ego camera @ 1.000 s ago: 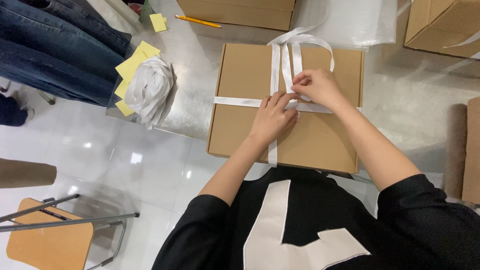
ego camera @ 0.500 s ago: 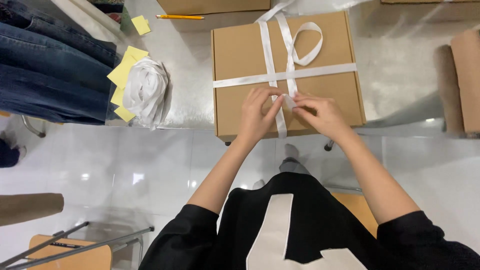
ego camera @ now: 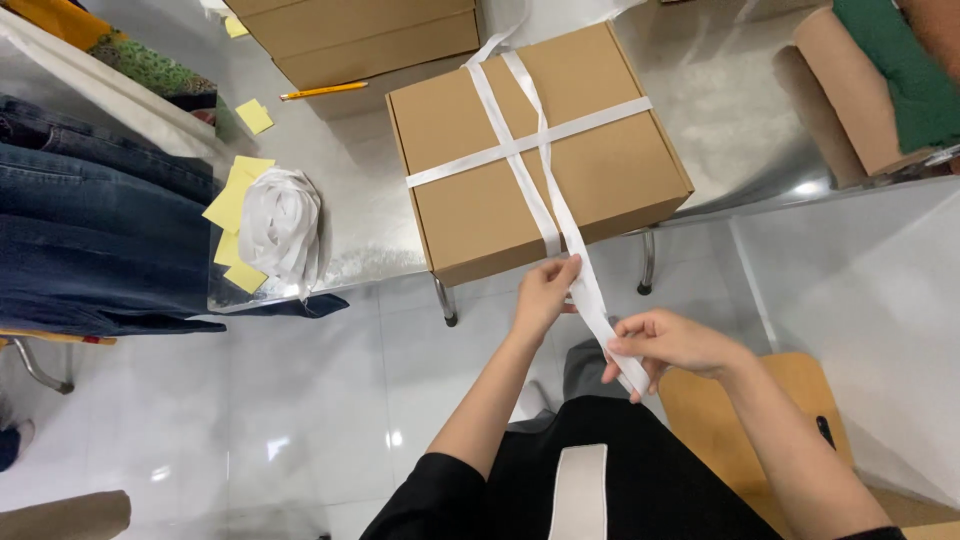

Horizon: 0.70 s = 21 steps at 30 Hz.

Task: Packing clothes into a cardboard box and tying a decorative ribbon around it

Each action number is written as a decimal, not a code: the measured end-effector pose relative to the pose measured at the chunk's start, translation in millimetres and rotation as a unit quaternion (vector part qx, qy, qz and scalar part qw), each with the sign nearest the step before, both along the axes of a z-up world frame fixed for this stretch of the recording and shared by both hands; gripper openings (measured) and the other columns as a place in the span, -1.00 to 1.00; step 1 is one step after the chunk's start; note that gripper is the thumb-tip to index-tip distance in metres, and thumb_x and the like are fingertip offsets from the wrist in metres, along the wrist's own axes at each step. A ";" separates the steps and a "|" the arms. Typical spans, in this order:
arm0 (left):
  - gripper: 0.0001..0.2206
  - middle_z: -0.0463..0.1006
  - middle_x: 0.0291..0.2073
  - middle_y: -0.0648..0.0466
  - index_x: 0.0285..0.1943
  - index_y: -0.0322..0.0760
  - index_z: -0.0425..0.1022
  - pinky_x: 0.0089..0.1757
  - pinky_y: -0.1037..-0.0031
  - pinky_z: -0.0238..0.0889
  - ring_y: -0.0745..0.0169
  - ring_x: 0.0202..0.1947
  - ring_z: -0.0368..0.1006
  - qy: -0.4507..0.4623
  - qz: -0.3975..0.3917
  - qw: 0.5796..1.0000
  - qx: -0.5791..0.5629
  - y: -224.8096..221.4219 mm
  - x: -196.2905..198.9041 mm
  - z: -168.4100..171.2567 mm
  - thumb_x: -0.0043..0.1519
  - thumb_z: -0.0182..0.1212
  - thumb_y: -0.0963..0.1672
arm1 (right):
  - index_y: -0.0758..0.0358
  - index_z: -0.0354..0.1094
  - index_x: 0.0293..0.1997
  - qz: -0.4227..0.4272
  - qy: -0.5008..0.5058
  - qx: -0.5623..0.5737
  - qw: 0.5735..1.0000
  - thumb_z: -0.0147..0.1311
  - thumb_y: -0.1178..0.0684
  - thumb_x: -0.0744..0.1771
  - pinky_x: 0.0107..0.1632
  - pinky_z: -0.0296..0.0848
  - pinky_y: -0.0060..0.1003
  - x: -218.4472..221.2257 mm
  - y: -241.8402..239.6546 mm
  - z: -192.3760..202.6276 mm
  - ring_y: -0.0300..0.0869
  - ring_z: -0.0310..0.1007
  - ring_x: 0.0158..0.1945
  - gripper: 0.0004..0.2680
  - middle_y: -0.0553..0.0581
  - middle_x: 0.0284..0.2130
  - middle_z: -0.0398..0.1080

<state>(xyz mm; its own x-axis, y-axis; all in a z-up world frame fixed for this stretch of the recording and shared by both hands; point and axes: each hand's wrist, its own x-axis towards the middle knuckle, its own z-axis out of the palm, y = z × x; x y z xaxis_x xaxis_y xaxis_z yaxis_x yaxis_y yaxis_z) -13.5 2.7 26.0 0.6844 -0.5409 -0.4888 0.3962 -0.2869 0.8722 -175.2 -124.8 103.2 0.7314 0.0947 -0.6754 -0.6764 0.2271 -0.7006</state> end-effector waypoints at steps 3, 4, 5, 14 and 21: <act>-0.71 0.72 -0.40 -0.09 -0.01 -0.43 0.68 -0.44 0.42 0.63 0.16 -0.44 0.67 -0.049 -0.008 0.999 -0.008 0.4 -5.0 -8.9 0.32 0.35 -0.05 | 0.55 0.44 -0.18 0.040 0.030 -0.006 0.999 0.13 0.11 0.39 -0.49 0.65 -0.14 -10.4 0.8 -14.8 0.19 0.72 -0.45 -0.81 0.57 -0.27 0.70; -0.71 0.72 -0.40 -0.09 -0.01 -0.43 0.68 -0.44 0.42 0.63 0.16 -0.44 0.67 -0.046 -0.007 0.999 -0.007 2.9 -9.9 -11.4 0.32 0.35 -0.05 | 0.55 0.44 -0.18 0.041 0.033 -0.005 0.999 0.13 0.11 0.39 -0.49 0.65 -0.14 -14.7 3.9 -14.1 0.19 0.72 -0.45 -0.81 0.57 -0.27 0.70; -0.74 0.71 -0.37 -0.12 -0.01 -0.45 0.67 -0.45 0.44 0.62 0.18 -0.44 0.66 -0.037 0.006 0.999 -0.033 2.1 -11.2 -13.5 0.29 0.38 -0.09 | 0.54 0.45 -0.18 0.051 0.040 -0.001 0.998 0.12 0.13 0.39 -0.50 0.64 -0.16 -15.5 3.9 -13.5 0.19 0.72 -0.44 -0.83 0.57 -0.28 0.70; -0.71 0.73 -0.26 -0.10 0.04 -0.44 0.65 -0.25 0.39 0.58 0.14 -0.24 0.67 -0.121 -0.062 0.991 -0.014 14.1 -4.8 -2.6 0.26 0.40 -0.10 | 0.45 0.57 -0.26 0.102 0.016 -0.139 0.985 0.30 0.10 0.34 -0.27 0.66 -0.23 8.4 -13.8 -11.1 0.03 0.72 -0.22 -0.85 0.29 -0.34 0.67; -0.15 0.09 0.55 -0.49 0.61 -0.41 0.18 0.41 -0.16 -0.03 -0.45 0.56 0.01 -0.123 -0.283 0.944 0.117 45.6 -1.6 -18.9 0.40 -0.17 0.30 | 0.17 0.63 0.13 0.117 -0.013 -0.387 0.914 0.22 -0.26 0.35 0.25 0.49 0.08 29.7 -16.2 29.1 0.14 0.58 0.23 -0.63 0.28 0.02 0.67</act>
